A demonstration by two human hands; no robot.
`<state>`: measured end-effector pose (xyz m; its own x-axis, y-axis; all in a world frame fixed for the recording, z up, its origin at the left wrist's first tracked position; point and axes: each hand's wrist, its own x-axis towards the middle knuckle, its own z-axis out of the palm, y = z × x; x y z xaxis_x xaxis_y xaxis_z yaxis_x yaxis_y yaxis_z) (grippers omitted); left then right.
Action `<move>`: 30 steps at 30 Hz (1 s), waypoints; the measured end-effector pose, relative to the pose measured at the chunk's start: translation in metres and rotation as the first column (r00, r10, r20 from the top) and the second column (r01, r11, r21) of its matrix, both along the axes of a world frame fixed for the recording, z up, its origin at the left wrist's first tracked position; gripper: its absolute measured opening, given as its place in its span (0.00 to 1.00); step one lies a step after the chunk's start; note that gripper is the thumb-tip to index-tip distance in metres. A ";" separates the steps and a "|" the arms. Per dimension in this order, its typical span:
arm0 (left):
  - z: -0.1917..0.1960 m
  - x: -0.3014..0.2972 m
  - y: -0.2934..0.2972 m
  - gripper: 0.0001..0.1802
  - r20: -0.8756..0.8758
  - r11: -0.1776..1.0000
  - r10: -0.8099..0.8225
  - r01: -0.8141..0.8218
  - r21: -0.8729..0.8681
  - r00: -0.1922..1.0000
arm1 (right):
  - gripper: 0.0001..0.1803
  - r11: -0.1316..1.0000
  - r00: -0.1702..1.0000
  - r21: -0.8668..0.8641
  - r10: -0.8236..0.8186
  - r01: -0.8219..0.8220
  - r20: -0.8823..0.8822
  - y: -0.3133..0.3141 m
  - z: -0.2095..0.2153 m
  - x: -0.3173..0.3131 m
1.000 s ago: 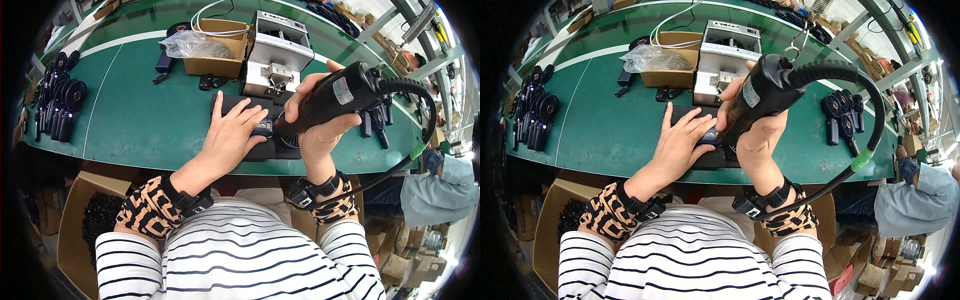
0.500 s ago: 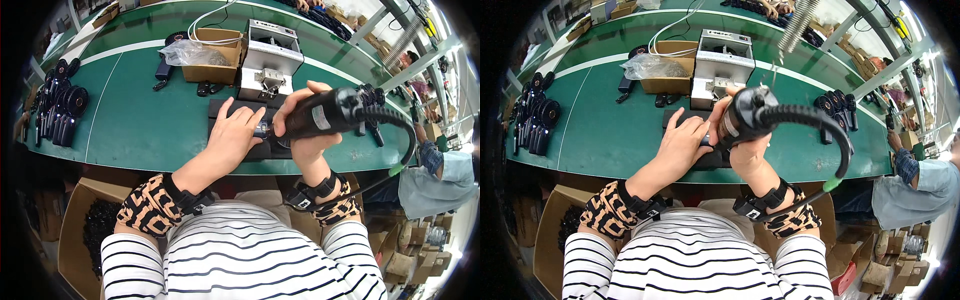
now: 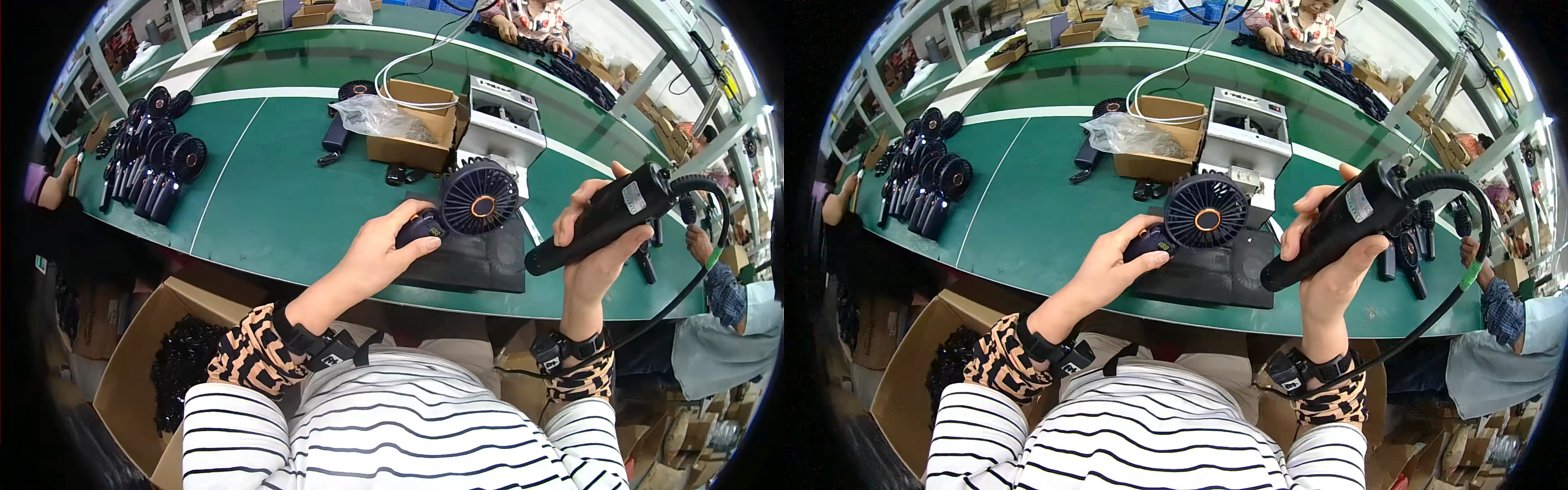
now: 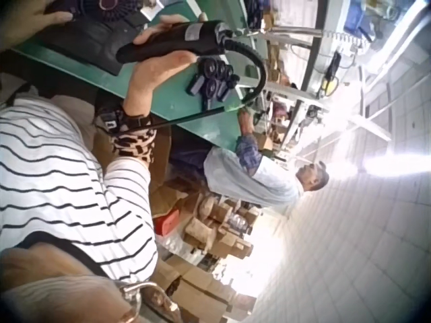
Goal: The person repeatedly picks up small black portable fans from a table and uses a handheld black device to test them. The person holds the fan steady with one hand while applying the testing device to the fan's surface with the other. After testing, the fan is placed back on the table. The process is repeated for multiple units in a factory setting.
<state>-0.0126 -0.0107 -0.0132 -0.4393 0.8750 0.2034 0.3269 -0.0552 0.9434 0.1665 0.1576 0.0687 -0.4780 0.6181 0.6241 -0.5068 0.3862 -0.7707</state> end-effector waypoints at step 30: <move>-0.058 -0.283 -0.234 0.35 -0.896 0.274 0.416 -0.918 0.286 -0.155 | 0.30 0.999 0.998 -0.046 -0.024 0.026 0.052 0.020 -0.017 -0.008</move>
